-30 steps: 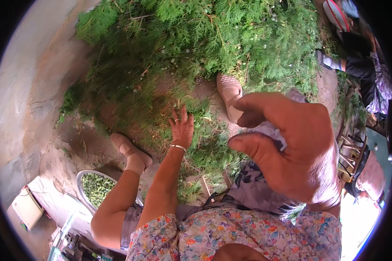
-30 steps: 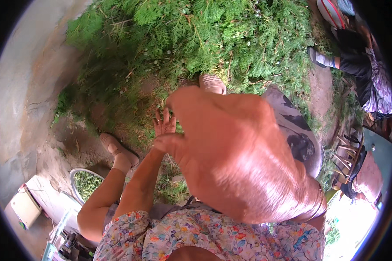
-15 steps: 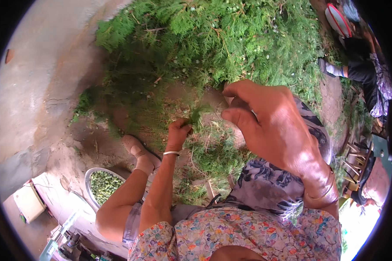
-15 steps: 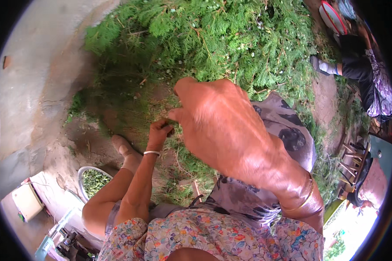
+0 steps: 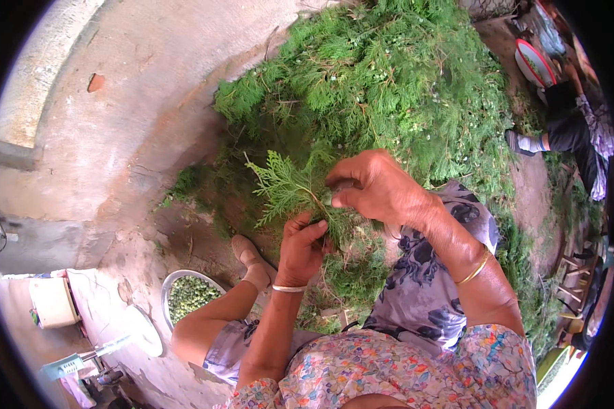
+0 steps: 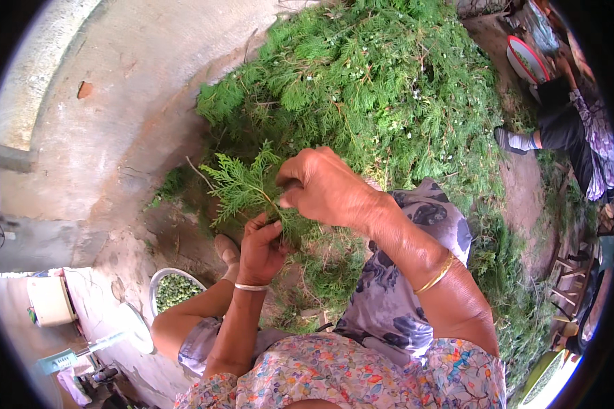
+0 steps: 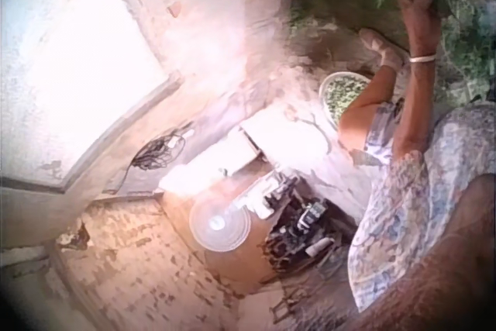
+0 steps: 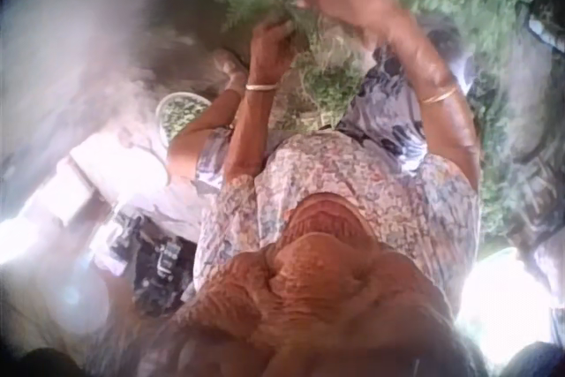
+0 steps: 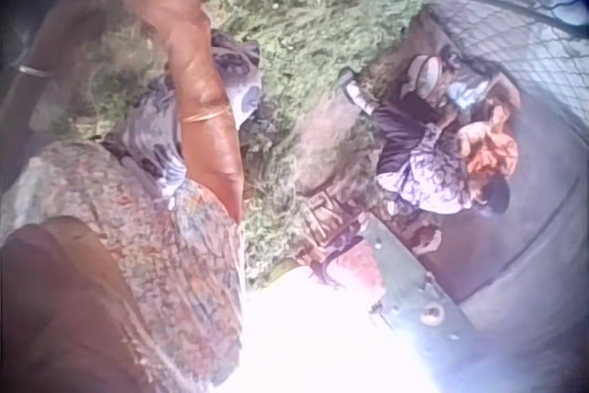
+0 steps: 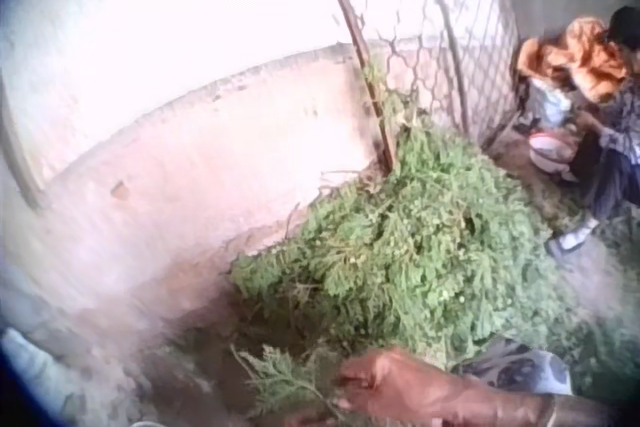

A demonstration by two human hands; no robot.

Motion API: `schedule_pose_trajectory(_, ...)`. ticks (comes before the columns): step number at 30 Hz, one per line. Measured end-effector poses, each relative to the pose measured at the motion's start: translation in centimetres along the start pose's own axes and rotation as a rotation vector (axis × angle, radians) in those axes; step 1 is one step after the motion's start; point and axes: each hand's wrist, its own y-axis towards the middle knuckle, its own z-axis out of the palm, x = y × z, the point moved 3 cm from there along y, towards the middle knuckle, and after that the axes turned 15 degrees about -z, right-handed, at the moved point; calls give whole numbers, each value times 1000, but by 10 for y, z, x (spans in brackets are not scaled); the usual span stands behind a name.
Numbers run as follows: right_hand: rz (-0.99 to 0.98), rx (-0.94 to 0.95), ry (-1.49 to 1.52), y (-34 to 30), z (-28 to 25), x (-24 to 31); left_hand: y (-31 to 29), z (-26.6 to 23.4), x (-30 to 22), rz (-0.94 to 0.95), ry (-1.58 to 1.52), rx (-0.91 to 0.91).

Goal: The person picks up branches from a pile by hand, plucks small green berries from them, and drops the berries into a metal bowl.

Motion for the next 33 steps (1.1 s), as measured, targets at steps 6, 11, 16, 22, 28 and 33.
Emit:
schedule_pose_trajectory(6, 4, 142, 283, -3, 8, 0, -20, 26, 0, -12, -14, 10)
schedule_pose_trajectory(11, 129, 248, 372, -1, 6, -2, -24, 24, 4, 2, -33, 1)
schedule_pose_trajectory(16, 61, 214, 295, -6, 6, 6, -30, 33, 3, 18, -61, 67)
schedule_pose_trajectory(22, 7, 159, 361, -7, 12, -3, -36, 44, 5, 4, -104, 12)
schedule_pose_trajectory(28, -96, 117, 165, -8, 14, -2, -35, 29, 6, -19, -157, 130)
schedule_pose_trajectory(33, -155, -200, -264, -7, 0, -13, -42, 37, -2, 17, -168, -27)
